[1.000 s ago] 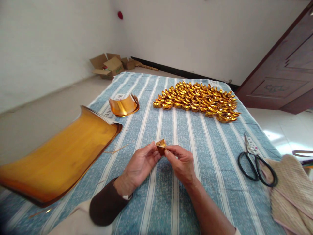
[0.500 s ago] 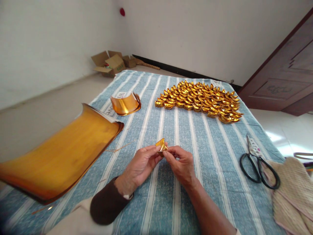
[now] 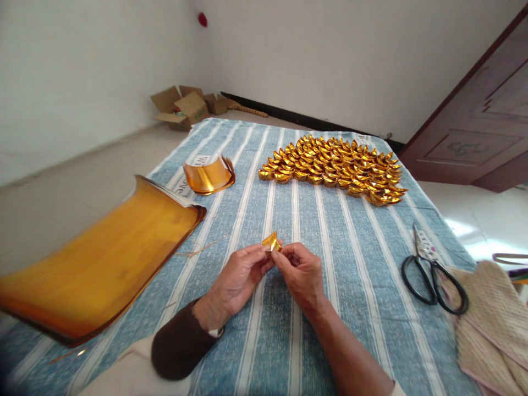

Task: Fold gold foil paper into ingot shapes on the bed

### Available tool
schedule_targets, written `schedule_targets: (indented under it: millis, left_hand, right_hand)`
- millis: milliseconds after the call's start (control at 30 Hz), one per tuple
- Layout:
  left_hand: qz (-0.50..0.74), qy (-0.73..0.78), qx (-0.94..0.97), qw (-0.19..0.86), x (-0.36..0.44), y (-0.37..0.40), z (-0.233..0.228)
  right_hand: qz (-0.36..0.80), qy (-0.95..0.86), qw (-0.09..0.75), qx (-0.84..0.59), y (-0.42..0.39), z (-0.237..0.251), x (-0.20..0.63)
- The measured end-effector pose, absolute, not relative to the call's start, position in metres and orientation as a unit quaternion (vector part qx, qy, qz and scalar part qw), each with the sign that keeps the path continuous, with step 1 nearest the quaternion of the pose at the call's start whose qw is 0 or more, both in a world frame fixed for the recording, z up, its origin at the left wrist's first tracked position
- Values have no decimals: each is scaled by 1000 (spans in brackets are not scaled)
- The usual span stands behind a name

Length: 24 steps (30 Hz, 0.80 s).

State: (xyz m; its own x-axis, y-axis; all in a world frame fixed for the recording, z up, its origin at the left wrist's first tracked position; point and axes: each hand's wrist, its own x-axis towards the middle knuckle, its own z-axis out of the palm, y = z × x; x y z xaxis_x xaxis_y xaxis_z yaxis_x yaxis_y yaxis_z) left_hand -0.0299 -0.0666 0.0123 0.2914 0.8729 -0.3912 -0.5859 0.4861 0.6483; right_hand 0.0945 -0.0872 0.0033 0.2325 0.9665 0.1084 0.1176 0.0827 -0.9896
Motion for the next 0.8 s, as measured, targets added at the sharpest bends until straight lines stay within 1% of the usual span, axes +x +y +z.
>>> schedule_targets:
  millis: [367, 800]
  left_hand:
    - [460, 354, 225, 782, -32, -66, 9]
    - [454, 342, 239, 787, -31, -67, 9]
  right_hand:
    - [423, -477, 563, -526, -87, 1, 96]
    - [419, -456, 551, -559, -87, 3, 95]
